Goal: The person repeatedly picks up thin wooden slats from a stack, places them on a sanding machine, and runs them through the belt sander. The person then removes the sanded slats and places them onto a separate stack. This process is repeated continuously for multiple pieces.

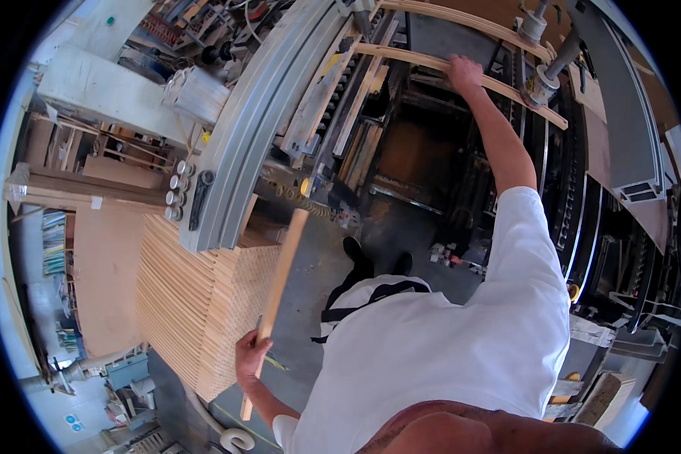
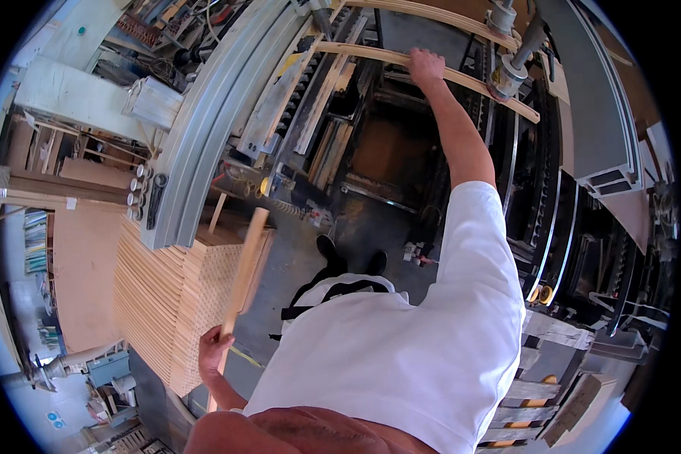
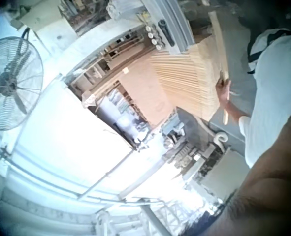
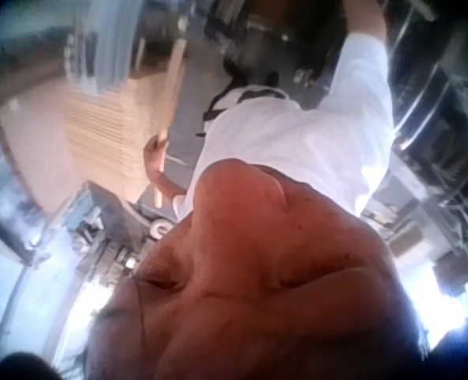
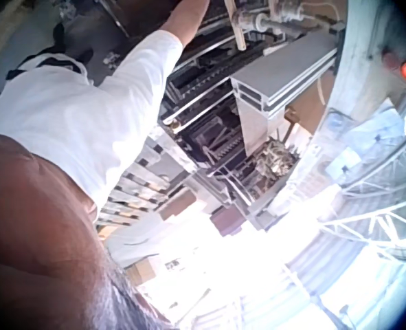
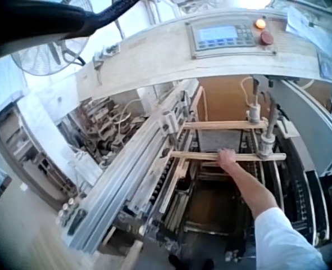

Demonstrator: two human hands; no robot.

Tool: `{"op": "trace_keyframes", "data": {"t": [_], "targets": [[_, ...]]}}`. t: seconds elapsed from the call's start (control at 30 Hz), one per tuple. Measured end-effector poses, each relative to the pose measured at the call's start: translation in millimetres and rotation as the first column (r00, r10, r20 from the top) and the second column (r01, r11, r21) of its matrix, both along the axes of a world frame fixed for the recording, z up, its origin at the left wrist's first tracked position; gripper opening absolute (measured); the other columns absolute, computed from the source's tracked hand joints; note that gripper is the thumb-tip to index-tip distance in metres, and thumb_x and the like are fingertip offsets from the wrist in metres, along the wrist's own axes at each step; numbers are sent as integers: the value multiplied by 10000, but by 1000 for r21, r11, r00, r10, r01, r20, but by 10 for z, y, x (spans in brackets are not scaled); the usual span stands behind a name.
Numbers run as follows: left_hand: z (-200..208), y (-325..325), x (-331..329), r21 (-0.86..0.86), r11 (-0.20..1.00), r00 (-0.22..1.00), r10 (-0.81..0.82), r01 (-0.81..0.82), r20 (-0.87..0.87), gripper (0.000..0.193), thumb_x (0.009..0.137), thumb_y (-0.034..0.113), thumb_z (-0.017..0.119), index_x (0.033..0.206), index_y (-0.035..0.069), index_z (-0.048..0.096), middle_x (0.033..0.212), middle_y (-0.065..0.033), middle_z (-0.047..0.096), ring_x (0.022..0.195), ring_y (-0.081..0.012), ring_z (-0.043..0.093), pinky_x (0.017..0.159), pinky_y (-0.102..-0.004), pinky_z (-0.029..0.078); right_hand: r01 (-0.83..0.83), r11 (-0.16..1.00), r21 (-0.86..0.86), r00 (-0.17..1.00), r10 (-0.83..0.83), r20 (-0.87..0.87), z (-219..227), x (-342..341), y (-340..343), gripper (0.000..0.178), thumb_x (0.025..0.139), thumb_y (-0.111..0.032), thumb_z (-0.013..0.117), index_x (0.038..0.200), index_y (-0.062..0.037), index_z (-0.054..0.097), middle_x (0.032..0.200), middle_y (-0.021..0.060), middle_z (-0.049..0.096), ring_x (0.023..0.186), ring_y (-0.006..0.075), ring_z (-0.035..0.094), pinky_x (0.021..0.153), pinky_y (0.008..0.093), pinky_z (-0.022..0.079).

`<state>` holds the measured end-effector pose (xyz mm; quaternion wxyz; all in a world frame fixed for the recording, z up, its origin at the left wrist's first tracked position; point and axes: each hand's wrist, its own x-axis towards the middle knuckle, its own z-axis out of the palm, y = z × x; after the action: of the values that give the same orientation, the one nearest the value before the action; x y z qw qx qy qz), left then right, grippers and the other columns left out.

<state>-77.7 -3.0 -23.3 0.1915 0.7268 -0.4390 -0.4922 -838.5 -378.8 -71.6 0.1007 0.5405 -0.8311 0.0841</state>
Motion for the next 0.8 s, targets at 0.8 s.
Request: {"op": "trace_keyframes", "data": {"t": [0.8], "targets": [[-765,-3030,2249,-323,850,760,521,-417,389,500,785,380,711,1022,-60,682,1001,-233,694,969,-339,671,833,-395,529,-702,712,-4,232,234,944,-682,5388,2573,285,855,-159,703,1071,13,631,981,124,673,913,213,650,821,351,521]]}}
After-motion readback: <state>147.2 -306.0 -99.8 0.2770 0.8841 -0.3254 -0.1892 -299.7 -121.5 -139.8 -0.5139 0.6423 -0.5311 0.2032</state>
